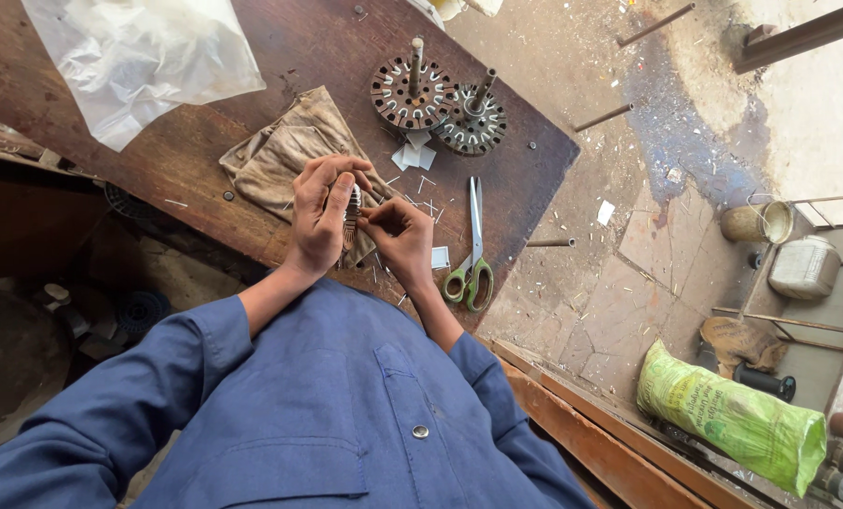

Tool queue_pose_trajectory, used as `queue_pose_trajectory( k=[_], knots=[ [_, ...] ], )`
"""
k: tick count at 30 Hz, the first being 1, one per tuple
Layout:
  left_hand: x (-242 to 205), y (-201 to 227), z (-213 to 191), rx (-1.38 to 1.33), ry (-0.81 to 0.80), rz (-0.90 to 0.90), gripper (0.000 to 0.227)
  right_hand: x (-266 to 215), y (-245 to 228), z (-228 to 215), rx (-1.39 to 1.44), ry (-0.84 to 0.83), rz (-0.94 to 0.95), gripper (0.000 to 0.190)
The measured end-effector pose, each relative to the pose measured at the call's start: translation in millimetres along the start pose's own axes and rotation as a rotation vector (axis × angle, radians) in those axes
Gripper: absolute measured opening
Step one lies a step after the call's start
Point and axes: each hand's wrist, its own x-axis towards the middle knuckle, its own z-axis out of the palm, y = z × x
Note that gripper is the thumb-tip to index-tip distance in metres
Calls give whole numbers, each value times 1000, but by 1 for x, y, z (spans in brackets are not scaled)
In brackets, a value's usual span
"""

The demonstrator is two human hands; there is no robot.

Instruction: The person assembles small white rectangular pieces into the slots of a circular metal stator component. They use green-handled scissors to trim excess material from the pieces and continue inserting them into the stator. The work is performed at a wooden table with other stator parts and tools nearby.

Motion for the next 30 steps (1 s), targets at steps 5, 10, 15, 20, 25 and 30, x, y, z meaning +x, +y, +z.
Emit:
queue_pose_trajectory(
  k=[5, 10, 15, 20, 25, 30],
  knots=[
    [2, -1, -1, -27, -2, -25, 28, -7, -13, 0, -64, 47, 22, 17],
    [-2, -3, 0, -55, -2, -30, 28, -3, -16, 2, -171, 71, -39, 17],
    [-3, -3, 1, -81, -1, -60, 29, -2, -11, 6, -262, 84, -27, 18],
    [-2, 1, 2, 14, -12, -3, 29, -2, -1, 6, -206, 92, 61, 17],
    [9, -8, 9, 64, -39, -186, 24, -1, 3, -4, 94, 26, 98, 23],
    [34, -26, 27, 300, -216, -464, 31, -8, -16, -25, 193, -65, 138, 51]
  ],
)
